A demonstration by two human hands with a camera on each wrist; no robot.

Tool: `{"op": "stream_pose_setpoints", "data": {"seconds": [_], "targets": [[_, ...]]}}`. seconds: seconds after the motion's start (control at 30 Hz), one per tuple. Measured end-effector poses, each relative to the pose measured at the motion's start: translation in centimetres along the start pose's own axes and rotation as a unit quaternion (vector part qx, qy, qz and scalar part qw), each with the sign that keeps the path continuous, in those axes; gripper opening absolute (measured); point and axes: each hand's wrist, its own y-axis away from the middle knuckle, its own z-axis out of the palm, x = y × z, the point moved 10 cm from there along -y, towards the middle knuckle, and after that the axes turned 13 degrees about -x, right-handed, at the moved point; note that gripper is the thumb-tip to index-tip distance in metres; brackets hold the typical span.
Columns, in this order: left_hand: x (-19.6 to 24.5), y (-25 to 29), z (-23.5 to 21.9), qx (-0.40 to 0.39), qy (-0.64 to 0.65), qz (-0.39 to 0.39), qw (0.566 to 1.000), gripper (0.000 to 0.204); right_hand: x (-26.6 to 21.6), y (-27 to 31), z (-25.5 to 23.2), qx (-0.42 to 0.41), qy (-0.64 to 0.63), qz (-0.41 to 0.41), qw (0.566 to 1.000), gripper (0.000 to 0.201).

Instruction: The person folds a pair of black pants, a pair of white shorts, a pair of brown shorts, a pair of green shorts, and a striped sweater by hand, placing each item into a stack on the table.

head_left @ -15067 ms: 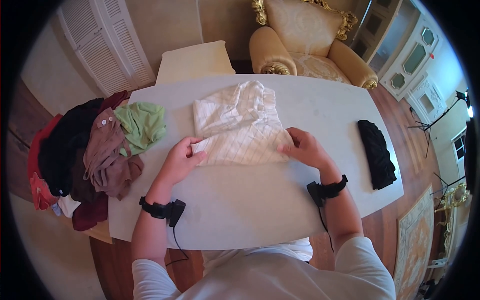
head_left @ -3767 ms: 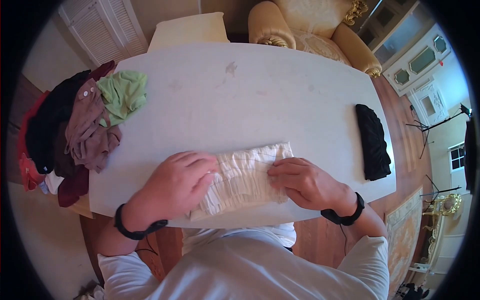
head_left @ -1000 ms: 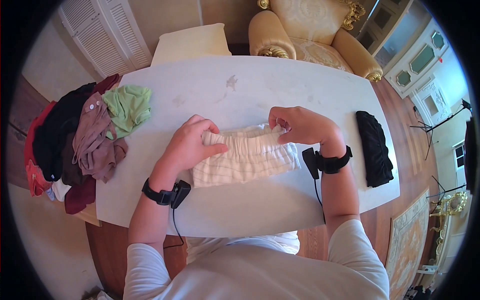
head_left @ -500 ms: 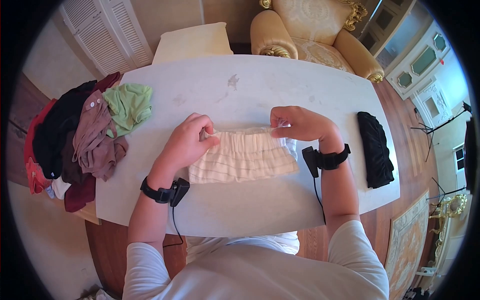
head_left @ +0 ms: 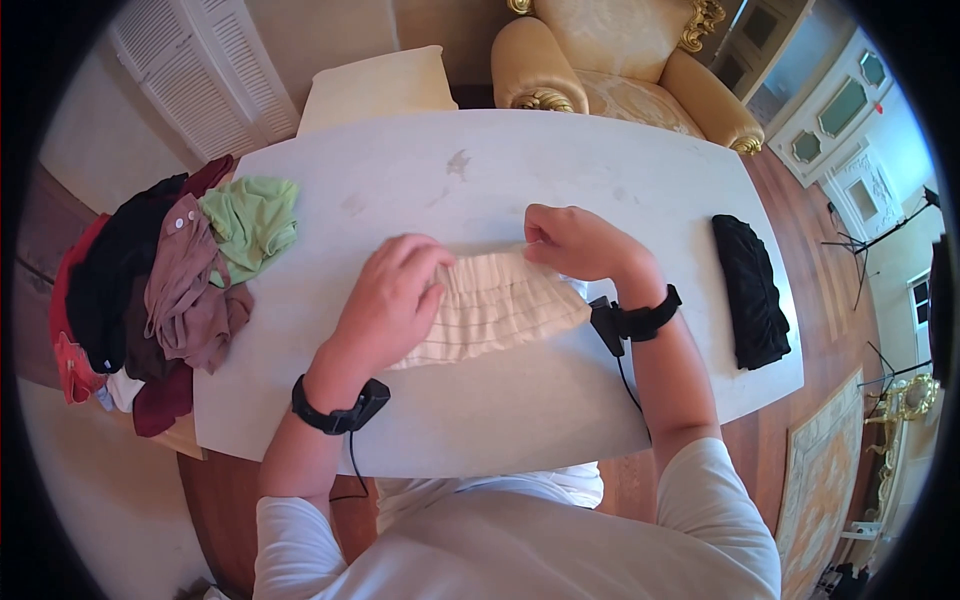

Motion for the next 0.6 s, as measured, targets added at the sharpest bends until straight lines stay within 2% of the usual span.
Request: {"op": "stream_pose_setpoints", "data": {"seconds": [0.03,0.07,0.17,0.2,0.27,0.37,0.47,0.57,0.6], "targets": [[0.6,0.0,0.6,-0.024,0.03,0.011,0.999,0.03,-0.3,0.0,0.0,0.003,0.006,0.009,1.0,0.019],[1.1,-0.1,1.7,-0.082,0.05,0.007,0.995,0.037,-0.6,0.0,0.0,0.006,0.012,0.017,1.0,0.019],[4.2,-0.1,3.4,-0.079,0.027,0.073,0.994,0.045,-1.5,0.1,0.5,-0.001,0.001,0.015,1.0,0.021],[4.2,0.1,4.7,-0.111,0.024,0.062,0.992,0.054,-1.7,0.2,0.4,0.009,0.012,0.004,1.0,0.022],[4.2,0.5,6.1,-0.132,-0.027,0.053,0.989,0.057,-2.0,0.4,0.3,0.027,0.033,-0.019,0.999,0.023],[3.4,1.0,6.9,-0.173,-0.066,0.027,0.982,0.062,-3.0,1.8,-1.6,0.116,0.041,-0.071,0.99,0.03],[1.2,0.9,7.0,-0.206,-0.107,-0.046,0.972,0.062,-4.4,2.9,-1.8,0.021,-0.022,0.025,0.999,0.044],[-1.5,0.8,6.3,-0.2,-0.119,-0.115,0.966,0.06,-5.2,3.1,0.0,-0.047,-0.007,-0.004,0.999,0.06],[-2.3,0.8,5.9,-0.193,-0.116,-0.133,0.965,0.06,-5.0,2.7,0.5,-0.046,-0.006,-0.022,0.999,0.07]]}}
